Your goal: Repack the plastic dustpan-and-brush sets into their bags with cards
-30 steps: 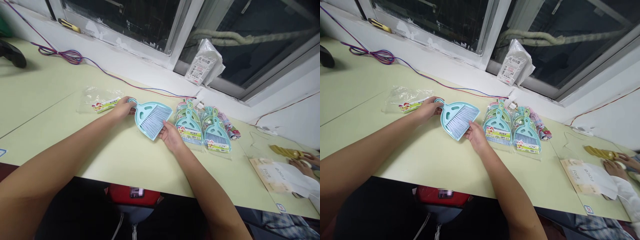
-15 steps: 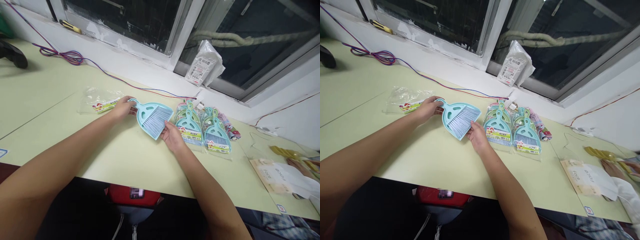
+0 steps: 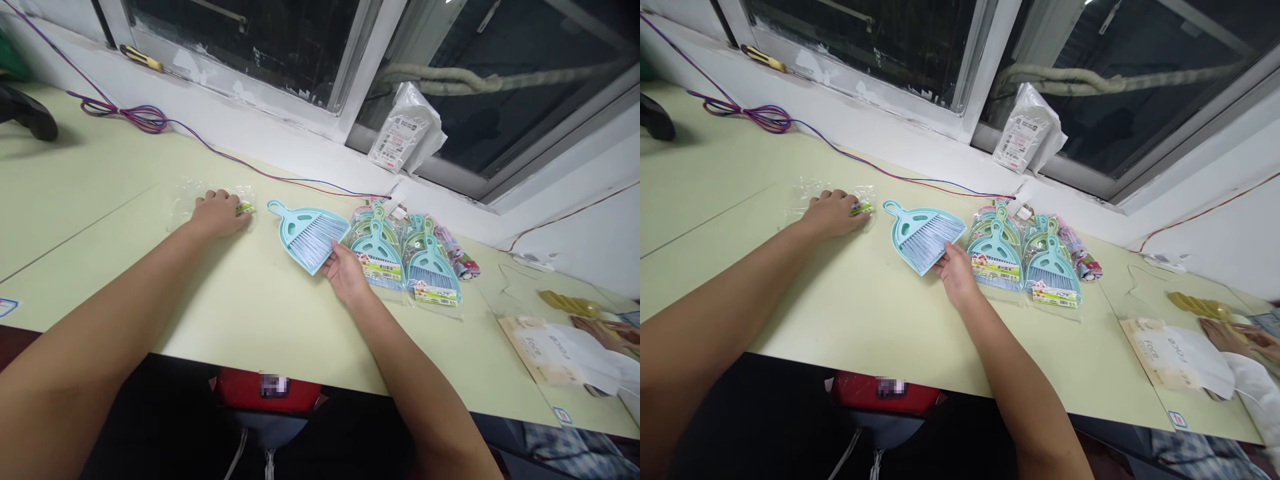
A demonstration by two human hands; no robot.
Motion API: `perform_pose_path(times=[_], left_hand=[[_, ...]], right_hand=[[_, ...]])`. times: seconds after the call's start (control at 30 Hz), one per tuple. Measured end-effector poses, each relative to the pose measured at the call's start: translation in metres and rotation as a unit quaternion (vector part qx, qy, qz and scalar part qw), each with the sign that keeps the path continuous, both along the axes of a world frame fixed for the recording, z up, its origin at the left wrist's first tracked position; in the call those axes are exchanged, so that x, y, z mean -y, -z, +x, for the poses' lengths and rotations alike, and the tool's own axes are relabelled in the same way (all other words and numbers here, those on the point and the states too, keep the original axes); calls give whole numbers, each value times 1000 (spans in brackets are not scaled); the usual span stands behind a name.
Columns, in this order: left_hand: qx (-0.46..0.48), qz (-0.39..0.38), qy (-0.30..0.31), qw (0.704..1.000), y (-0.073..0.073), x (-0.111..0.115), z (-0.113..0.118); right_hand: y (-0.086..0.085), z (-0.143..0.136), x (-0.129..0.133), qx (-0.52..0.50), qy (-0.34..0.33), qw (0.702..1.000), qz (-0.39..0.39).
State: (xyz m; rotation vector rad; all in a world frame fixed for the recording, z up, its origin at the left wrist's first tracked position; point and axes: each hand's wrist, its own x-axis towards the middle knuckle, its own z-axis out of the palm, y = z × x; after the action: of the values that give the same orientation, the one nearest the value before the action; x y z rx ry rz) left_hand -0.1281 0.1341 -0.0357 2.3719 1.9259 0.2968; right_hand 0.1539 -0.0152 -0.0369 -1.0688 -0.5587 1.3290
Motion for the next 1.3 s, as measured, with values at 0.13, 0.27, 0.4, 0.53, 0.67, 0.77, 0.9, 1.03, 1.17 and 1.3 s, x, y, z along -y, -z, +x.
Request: perform_pose_path(times=[0.13,0.27,0.4,0.53,0.67,0.77,0.9,1.03,1.17,1.3], left_hand=[[0,-9,18,1000,-2,6,7],[-8,3,30,1000,-2,11,12],[-8,14,46,999,-1,14,16],[-14,0,56,998,1,13,18],[-7,0,58,998,3,11,18],[7,8,62,998,4,11,18],[23,20,68,997,4,13,18],[31,19,81,996,3,14,21],[36,7,96,995,2,17,26],[41,-9,121,992,0,20,30]], right_hand=[[1,1,0,2,1,1000,3],[0,1,0,6,5,1000,-1],[1,1,-1,6,8,1000,-4],[3,2,-2,0,2,1000,3],[3,2,-1,-1,-1,1000,-1],[2,1,0,0,-3,1000,2],[2,2,0,4,3,1000,3],[0,2,0,13,11,1000,-1],[-3,2,1,32,19,999,-14],[-5,2,1,37,20,999,-18]])
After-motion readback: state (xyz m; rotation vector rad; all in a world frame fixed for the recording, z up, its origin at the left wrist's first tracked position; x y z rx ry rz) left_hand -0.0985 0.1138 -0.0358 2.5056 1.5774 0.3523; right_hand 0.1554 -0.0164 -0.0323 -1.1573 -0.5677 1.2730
